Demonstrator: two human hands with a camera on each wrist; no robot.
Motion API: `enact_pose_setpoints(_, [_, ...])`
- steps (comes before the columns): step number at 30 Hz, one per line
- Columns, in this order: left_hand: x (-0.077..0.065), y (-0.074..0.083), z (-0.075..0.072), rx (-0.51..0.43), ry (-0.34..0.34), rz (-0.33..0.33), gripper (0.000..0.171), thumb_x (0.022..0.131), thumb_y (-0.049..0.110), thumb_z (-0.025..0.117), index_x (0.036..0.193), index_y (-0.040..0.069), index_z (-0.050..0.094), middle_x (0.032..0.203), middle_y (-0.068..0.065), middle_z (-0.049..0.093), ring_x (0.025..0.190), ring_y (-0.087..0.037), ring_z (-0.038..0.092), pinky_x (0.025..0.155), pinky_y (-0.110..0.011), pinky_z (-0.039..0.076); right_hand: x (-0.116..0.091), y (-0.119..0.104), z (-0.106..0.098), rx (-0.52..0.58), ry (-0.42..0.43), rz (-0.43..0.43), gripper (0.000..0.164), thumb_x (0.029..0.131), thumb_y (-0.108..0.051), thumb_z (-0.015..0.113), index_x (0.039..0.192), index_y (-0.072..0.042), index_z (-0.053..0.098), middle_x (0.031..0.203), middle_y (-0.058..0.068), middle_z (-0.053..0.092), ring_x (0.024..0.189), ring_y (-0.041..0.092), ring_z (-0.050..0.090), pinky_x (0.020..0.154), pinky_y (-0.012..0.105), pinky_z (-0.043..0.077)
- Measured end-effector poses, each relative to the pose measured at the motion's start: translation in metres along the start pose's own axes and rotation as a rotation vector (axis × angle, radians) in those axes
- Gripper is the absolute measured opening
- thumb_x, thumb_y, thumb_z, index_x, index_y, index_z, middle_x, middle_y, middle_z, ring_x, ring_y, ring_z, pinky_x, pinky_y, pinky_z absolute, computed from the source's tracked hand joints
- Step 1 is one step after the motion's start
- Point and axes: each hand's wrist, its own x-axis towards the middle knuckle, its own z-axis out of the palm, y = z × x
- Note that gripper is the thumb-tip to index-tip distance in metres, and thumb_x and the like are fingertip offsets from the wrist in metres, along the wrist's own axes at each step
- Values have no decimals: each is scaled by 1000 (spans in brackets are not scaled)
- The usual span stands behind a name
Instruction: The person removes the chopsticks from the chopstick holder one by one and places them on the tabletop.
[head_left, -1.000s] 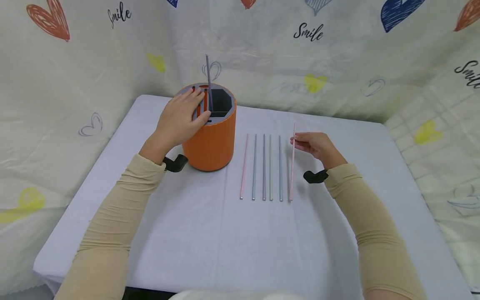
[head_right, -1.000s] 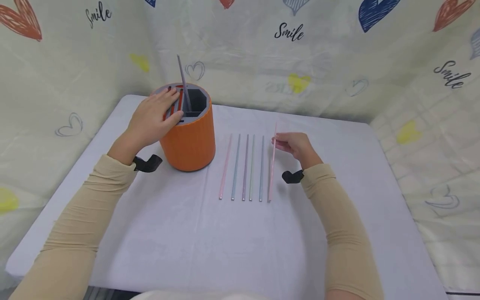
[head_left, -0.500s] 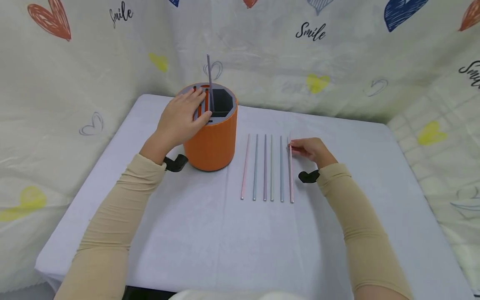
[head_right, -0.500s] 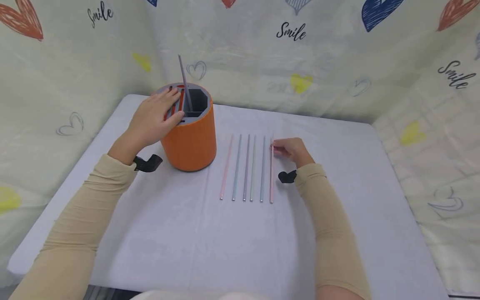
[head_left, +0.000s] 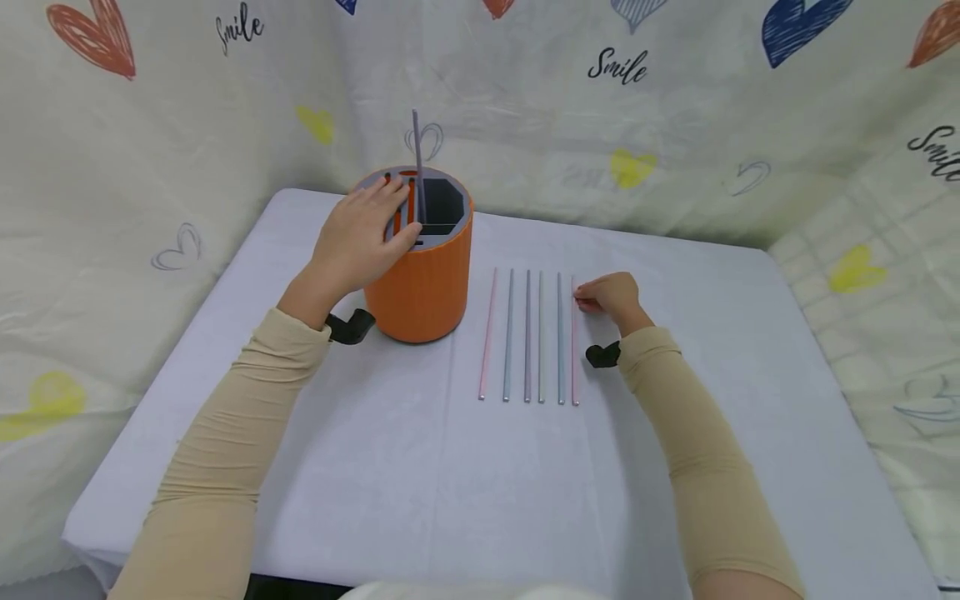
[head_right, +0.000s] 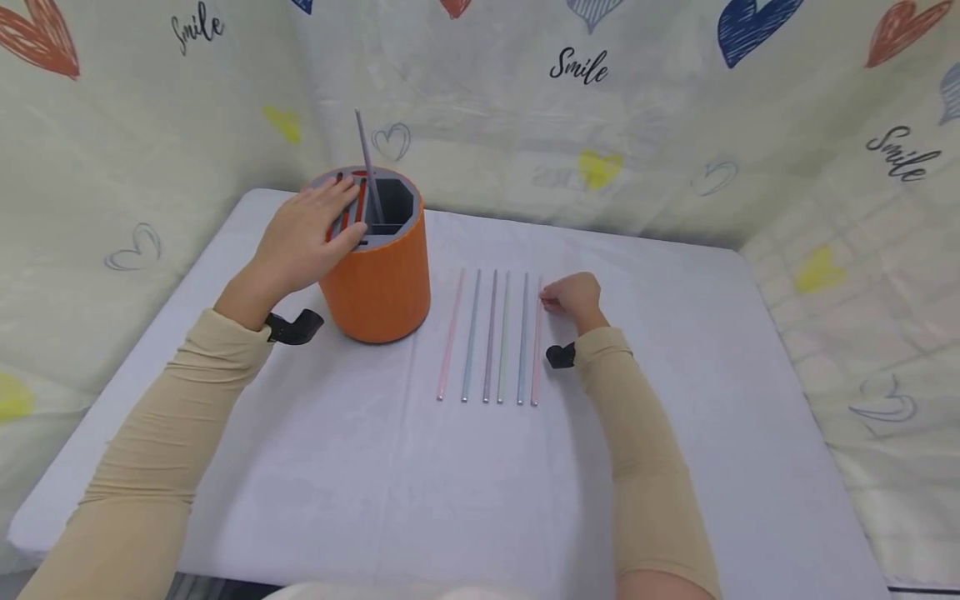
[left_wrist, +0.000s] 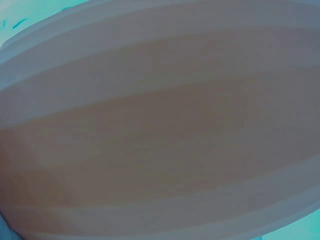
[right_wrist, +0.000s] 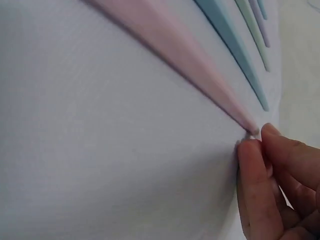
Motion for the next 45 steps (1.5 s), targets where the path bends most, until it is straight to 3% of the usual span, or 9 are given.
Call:
enact_pose_setpoints(3, [1, 1, 1, 0, -9, 8, 65, 102, 44, 40, 155, 6, 35, 163, -12, 30, 154, -32, 21, 128, -47, 14, -3, -6, 1, 16, 73, -50, 36, 88, -6, 73, 120, 9, 68, 54, -15, 65, 53, -1, 66, 59, 14, 58])
enact_pose_setpoints(7, [2, 2, 2, 5, -27, 20, 66, 102, 45, 39, 155, 6, 34, 164, -12, 28, 155, -31, 20, 129, -45, 13, -15, -36, 7, 184, 110, -161, 36, 88, -5, 73, 120, 9, 67, 62, -12, 68, 62, 1, 70, 64, 15, 59])
enact_pose_setpoints(14, [0, 0, -1, 8, -14, 2, 65, 103, 44, 38, 156, 7, 33, 164, -11, 28, 154, -32, 20, 128, -47, 14, -46, -111, 35, 328, 27, -338, 35, 85, -11, 78, 117, 2, 72, 83, -4, 74, 75, 5, 73, 81, 21, 60])
enact_pose_setpoints(20, [-1, -1, -2, 14, -7, -3, 65, 102, 44, 39, 155, 7, 33, 164, -11, 29, 154, -32, 21, 128, -48, 14, -70, -146, 66, 440, -28, -467, 30, 83, -9, 79, 111, 2, 75, 94, 2, 74, 84, 9, 73, 90, 27, 60])
enact_pose_setpoints(24, [-1, 0, -1, 14, -9, 1, 65, 102, 44, 40, 155, 6, 34, 163, -12, 29, 154, -32, 21, 129, -46, 14, -83, -160, 83, 486, -109, -482, 28, 84, -8, 78, 110, 1, 76, 92, 3, 75, 86, 13, 74, 92, 30, 59])
enact_pose_setpoints(29, [0, 0, 0, 18, 0, 0, 65, 102, 44, 40, 155, 7, 35, 163, -11, 30, 154, -32, 22, 129, -46, 14, -93, -174, 104, 440, -171, -497, 29, 86, -11, 77, 113, 1, 75, 94, 4, 76, 88, 14, 74, 91, 29, 60])
enact_pose_setpoints(45, [0, 2, -1, 19, -5, -1, 65, 103, 45, 38, 155, 7, 33, 163, -11, 30, 154, -32, 21, 128, -47, 14, -99, -203, 137, 389, -259, -531, 31, 87, -6, 74, 116, 5, 72, 120, 17, 71, 105, 22, 72, 89, 25, 60])
